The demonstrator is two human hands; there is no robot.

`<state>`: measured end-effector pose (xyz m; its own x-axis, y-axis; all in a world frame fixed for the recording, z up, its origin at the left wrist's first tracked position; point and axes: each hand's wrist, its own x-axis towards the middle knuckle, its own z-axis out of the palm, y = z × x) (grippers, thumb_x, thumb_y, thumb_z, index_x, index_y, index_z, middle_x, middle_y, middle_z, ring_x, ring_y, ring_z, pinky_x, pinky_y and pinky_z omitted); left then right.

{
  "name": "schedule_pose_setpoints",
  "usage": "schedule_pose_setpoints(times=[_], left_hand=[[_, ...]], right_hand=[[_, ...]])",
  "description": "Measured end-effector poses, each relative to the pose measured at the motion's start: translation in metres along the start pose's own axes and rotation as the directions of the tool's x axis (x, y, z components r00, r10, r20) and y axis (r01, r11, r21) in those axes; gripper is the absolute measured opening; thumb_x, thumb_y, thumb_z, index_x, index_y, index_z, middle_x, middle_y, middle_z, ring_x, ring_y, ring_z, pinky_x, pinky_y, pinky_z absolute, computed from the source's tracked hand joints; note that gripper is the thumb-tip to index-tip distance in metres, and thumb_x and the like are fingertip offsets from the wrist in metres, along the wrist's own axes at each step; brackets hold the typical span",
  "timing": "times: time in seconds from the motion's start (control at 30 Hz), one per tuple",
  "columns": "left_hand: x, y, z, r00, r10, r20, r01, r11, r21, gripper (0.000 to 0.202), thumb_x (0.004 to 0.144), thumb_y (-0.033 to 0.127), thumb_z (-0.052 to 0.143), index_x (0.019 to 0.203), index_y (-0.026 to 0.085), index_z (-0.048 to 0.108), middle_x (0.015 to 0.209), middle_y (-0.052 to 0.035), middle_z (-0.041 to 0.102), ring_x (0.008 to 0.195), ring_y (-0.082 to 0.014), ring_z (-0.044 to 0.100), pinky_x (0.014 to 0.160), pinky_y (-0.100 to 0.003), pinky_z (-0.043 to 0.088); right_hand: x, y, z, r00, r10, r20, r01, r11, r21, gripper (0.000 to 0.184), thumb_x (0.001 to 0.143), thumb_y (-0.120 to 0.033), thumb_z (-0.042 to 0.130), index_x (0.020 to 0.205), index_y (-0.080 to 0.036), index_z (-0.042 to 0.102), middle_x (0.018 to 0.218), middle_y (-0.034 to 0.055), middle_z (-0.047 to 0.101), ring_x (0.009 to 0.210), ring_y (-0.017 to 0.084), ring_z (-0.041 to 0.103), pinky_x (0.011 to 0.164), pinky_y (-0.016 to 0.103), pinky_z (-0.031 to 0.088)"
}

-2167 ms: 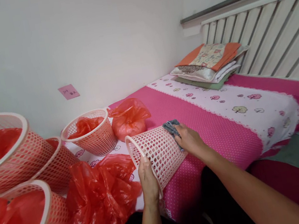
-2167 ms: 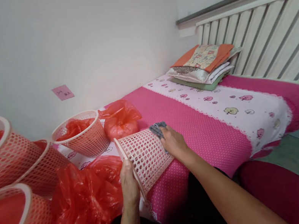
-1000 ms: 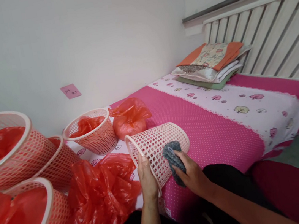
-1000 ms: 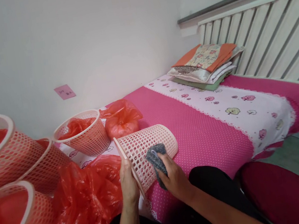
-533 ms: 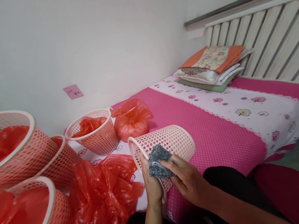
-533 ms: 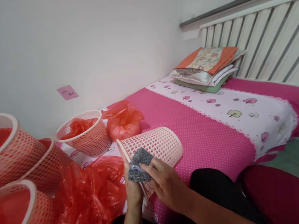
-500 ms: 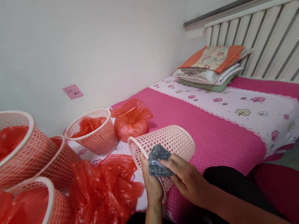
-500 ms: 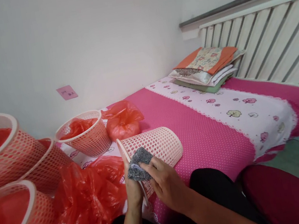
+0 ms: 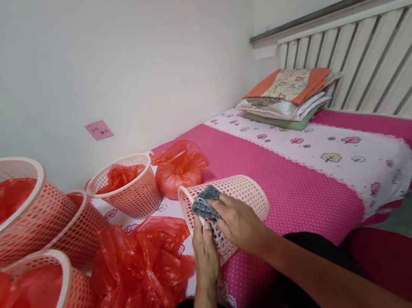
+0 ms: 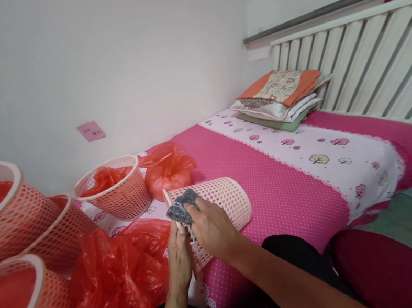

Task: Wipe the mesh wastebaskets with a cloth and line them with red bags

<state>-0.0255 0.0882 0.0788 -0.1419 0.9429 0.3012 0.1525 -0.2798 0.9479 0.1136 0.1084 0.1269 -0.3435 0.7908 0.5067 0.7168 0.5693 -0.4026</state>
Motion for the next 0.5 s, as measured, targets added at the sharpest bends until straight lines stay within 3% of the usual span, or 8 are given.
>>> schedule_pose_setpoints(times=[0.27,0.5], left_hand=[[-0.001,-0.002,0.004,0.997,-0.077,-0.029,0.075,0.995,-0.072,0.060,0.101,0.053,0.047,0.150,0.020,0.055,0.134,-0.0121,0.071,0.133,-0.0311,0.059,0.116,-0.046,0.043],[-0.002,-0.004,0.004,0.991,-0.124,-0.041,0.121,0.990,-0.075,0.063,0.103,0.054,0.041,0.155,0.020,0.048,0.143,-0.0133,0.065,0.136,-0.0303,0.058,0.119,-0.045,0.040]], right_hand=[[0.015,0.047,0.004,0.991,0.116,-0.062,-0.123,0.985,-0.124,0.050,0.088,-0.011,0.049,0.135,-0.013,0.063,0.119,0.0179,0.066,0.102,0.029,0.064,0.091,0.044,0.055],[-0.012,0.121,0.003,0.932,0.330,-0.148,-0.354,0.916,-0.187,0.048,0.088,-0.017,0.050,0.133,-0.018,0.067,0.115,0.0141,0.069,0.093,0.027,0.066,0.079,0.039,0.054]])
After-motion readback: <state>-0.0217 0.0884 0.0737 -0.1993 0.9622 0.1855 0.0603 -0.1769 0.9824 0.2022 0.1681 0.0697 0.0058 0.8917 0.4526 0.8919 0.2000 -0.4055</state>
